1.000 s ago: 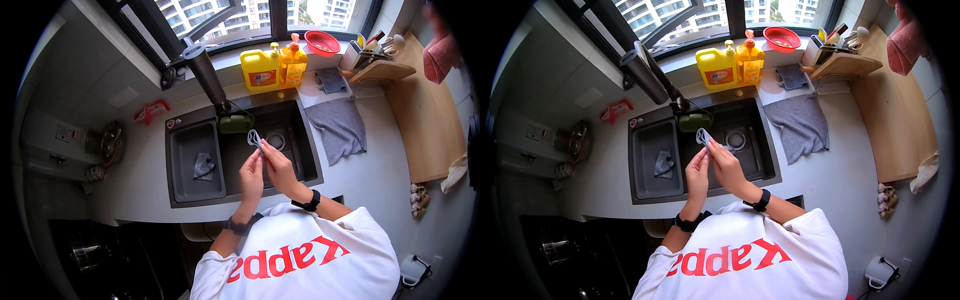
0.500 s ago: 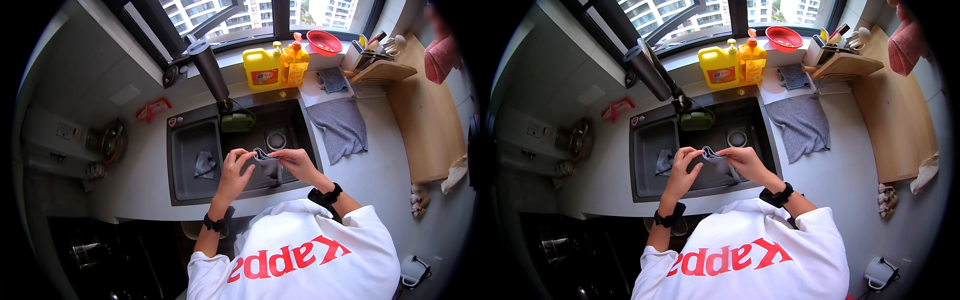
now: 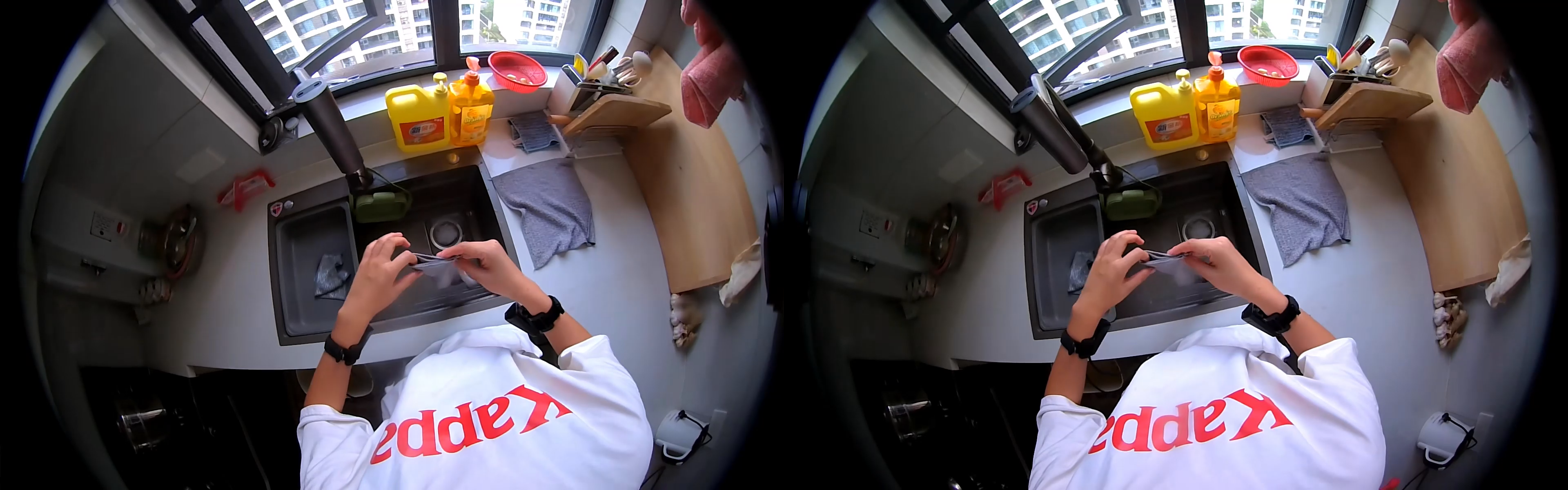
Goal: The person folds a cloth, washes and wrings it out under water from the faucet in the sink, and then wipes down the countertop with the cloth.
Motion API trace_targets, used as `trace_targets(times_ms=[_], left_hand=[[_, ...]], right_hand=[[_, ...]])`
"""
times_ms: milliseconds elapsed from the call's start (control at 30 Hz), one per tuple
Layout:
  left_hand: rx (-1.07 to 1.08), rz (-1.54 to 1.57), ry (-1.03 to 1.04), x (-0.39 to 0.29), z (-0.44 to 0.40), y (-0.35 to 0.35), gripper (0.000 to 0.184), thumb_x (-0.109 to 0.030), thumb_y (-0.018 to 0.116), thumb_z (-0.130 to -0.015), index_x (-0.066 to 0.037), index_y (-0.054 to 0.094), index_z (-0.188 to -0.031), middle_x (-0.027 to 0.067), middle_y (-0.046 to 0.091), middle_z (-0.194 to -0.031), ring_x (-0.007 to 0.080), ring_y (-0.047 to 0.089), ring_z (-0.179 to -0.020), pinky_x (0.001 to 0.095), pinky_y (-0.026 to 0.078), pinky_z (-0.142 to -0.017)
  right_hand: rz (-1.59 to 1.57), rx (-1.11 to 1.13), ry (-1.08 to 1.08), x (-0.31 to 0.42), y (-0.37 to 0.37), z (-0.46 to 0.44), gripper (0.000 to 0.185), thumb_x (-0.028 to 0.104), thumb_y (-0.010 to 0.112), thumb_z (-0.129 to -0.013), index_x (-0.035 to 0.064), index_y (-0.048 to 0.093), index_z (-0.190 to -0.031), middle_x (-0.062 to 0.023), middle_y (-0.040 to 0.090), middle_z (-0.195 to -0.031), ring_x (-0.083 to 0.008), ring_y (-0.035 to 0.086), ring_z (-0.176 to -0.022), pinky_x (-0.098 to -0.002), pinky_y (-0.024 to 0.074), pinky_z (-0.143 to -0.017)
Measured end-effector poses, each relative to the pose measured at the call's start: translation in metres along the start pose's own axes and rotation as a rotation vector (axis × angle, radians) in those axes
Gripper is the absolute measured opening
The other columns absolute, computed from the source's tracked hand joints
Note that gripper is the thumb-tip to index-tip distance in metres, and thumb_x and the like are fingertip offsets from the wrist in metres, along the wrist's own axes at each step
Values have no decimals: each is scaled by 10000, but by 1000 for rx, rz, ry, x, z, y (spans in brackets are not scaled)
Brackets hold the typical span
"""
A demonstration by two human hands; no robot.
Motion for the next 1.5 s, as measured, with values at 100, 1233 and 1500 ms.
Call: trace_targets(times_ms=[100, 1233, 1500], left_hand=[[-70, -37, 33, -6, -10, -17, 191, -108, 695, -688, -61, 560, -815, 88, 554, -951, 266, 513, -1025, 389, 391, -895], [-180, 969, -346, 12, -18, 68, 331, -187, 574, -881, 15, 510, -1135, 20, 547, -1019, 95, 478, -894, 239, 395, -790], [171, 1198, -486, 31, -21, 72, 242, -212, 588, -866, 1, 606, -981, -6, 571, -861, 57, 464, -788, 206, 386, -714]], right_hand=[[52, -68, -28, 6, -15, -9, 197, -55, 552, -790, -7, 607, -973, -91, 646, -849, -134, 619, -760, -227, 477, -700], [-7, -156, -176, 86, -64, -35, 160, -25, 511, -845, -8, 560, -996, -48, 601, -865, -87, 581, -819, -215, 465, -730], [-288, -153, -68, 2, -74, -58, 228, 140, 499, -906, -2, 525, -1083, -49, 588, -957, -90, 554, -915, -233, 449, -800]])
Point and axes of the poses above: each hand's wrist, its own z-axis away from the middle knuckle, its own y-axis out of the palm, x = y × z, the point moved 6 cm from there along -z, towards the middle knuckle
